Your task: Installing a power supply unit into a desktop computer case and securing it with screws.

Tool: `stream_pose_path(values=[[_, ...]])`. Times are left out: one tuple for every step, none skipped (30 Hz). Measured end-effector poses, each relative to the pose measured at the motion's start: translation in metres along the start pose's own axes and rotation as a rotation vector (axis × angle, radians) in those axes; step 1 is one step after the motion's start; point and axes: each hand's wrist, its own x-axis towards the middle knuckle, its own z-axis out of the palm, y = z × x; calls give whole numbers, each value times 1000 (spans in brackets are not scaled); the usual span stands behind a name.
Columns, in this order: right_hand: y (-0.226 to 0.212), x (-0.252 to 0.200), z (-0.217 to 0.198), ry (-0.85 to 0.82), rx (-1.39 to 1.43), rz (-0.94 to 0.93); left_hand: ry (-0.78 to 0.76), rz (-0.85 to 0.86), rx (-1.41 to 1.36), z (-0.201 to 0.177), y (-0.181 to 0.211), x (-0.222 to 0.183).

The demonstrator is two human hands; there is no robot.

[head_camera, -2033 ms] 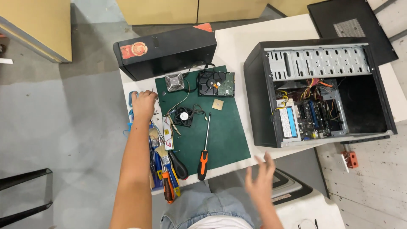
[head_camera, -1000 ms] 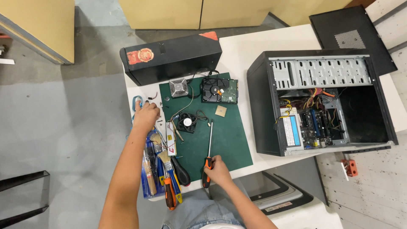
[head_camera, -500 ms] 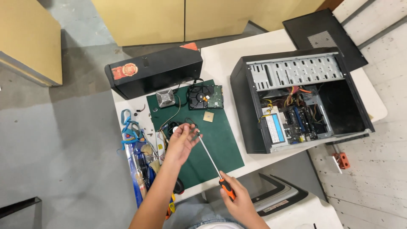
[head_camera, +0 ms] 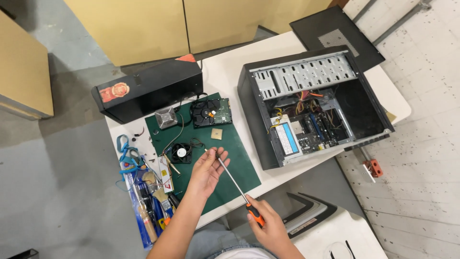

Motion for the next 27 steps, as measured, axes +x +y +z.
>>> stream_pose_path(values=[[3, -1, -2, 7, 2, 3, -4, -5, 5, 1, -3, 1], [5, -1, -3, 0, 10, 7, -20, -8, 2, 1, -5, 2], [8, -1, -5, -6, 17, 9, -38, -9, -3, 2, -7, 4], [7, -2, -8, 1, 18, 10, -43, -12, 1, 6, -8, 3], [6, -3, -11, -19, 8, 57, -62, -14, 13, 8, -9, 2], [5, -3, -15, -38, -1, 105, -81, -16, 25, 11, -9, 1], [6, -4, -17, -34, 2, 109, -82, -20, 29, 13, -10, 0], [7, -5, -20, -36, -24, 114, -113, -19, 71, 15, -11, -1], [8, -6, -23, -37, -49, 122, -144, -19, 114, 17, -12, -1], [14, -6, -24, -31, -47, 127, -147, -26, 118, 21, -13, -2], [20, -8, -25, 9, -74, 82, -149, -25, 138, 25, -16, -4], [26, -11, -26, 49, -102, 39, -151, -25, 158, 29, -20, -6], [34, -14, -26, 58, -100, 58, -154, -46, 164, 34, -26, -9], [41, -18, -26, 109, -75, -11, -168, -29, 242, 39, -31, -13], [49, -19, -25, 162, -53, -85, -187, -7, 321, 45, -35, -14], [59, -25, -28, 174, -52, -70, -194, -24, 327, 44, -44, -10], [68, -33, -30, 184, -14, -44, -206, 87, 517, 43, -52, -8], [77, -41, -32, 195, 25, -18, -219, 201, 705, 42, -60, -6], [86, -51, -34, 210, 29, -3, -231, 185, 713, 52, -59, -6], [95, -61, -35, 263, 45, 15, -234, 419, 977, 63, -59, -5], [104, -71, -38, 314, 60, 32, -232, 663, 1230, 75, -59, -5], [115, -80, -41, 327, 62, 46, -249, 651, 1234, 98, -56, 5], [125, -89, -42, 359, 66, 70, -333, 868, 1368, 120, -54, 14], [135, -98, -43, 391, 69, 94, -423, 1091, 1491, 142, -52, 23], [146, -103, -43, 405, 71, 105, -442, 1084, 1491, 158, -56, 45], [156, -107, -42, 411, 52, 169, -494, 1110, 1648, 174, -61, 67], [167, -113, -43, 415, 32, 233, -545, 1135, 1805, 191, -66, 88]])
